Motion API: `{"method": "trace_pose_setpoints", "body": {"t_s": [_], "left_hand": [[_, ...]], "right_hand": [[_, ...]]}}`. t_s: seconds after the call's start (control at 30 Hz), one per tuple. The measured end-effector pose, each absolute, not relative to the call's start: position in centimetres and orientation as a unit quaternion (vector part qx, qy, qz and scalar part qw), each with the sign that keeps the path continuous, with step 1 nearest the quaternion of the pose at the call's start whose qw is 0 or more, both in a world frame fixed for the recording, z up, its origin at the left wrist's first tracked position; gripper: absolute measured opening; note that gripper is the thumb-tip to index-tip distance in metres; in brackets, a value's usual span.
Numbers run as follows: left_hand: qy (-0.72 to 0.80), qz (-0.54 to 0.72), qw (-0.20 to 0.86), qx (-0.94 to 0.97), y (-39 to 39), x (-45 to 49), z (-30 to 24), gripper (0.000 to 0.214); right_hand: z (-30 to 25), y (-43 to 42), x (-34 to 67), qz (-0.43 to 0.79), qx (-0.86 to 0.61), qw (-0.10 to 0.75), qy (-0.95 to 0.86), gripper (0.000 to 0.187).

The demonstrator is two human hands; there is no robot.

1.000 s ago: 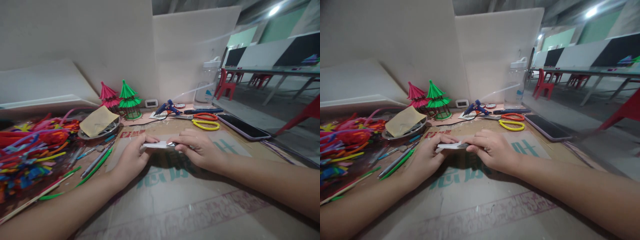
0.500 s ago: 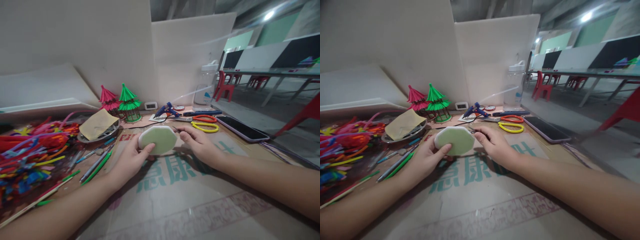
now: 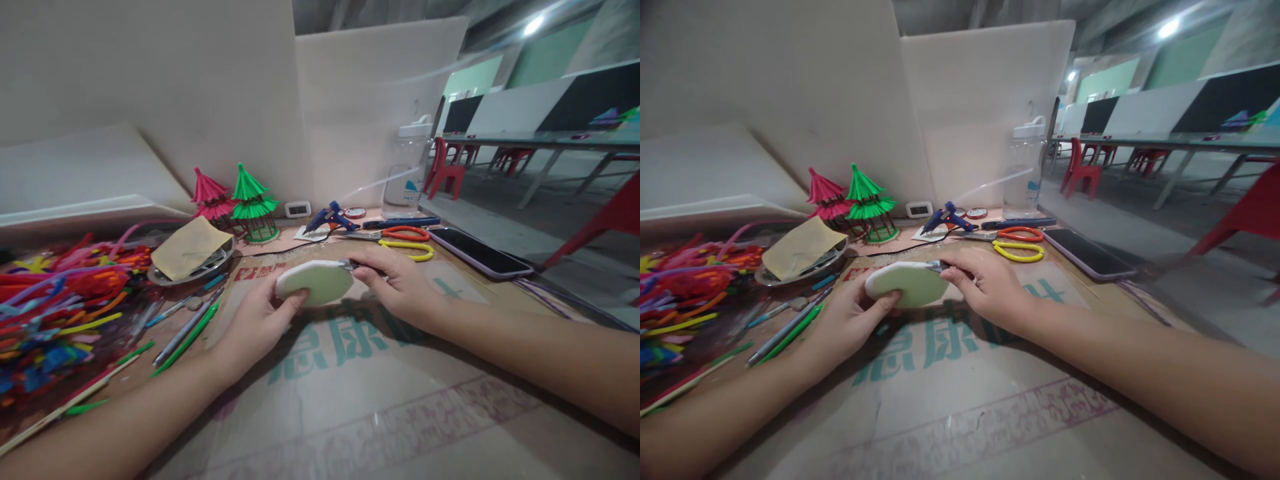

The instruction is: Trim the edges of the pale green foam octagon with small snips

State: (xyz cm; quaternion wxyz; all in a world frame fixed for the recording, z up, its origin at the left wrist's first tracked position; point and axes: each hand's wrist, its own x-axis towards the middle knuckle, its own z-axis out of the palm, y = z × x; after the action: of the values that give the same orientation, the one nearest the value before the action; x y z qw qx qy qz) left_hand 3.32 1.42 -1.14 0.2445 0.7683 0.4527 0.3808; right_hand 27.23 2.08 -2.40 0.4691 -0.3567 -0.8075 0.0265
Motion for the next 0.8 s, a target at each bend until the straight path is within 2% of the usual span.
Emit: {"method": "trace_pose_setpoints", "body": {"t_s": [0.3,0.8], "left_hand": [[0.443,0.375,0.240,0.778,1.39,3.40,-0.88,0.026],[0.450,0.365,0.241,0.779,1.24,3.56,-0.44,0.024]], "right_hand": [[-2.26,2.17,27.48,-0.013,-0.345,0.458,-0.819,0.025],[-2.25,2.19,27.53,0.021,-0.356,0.457,-0.815,0.026]]}}
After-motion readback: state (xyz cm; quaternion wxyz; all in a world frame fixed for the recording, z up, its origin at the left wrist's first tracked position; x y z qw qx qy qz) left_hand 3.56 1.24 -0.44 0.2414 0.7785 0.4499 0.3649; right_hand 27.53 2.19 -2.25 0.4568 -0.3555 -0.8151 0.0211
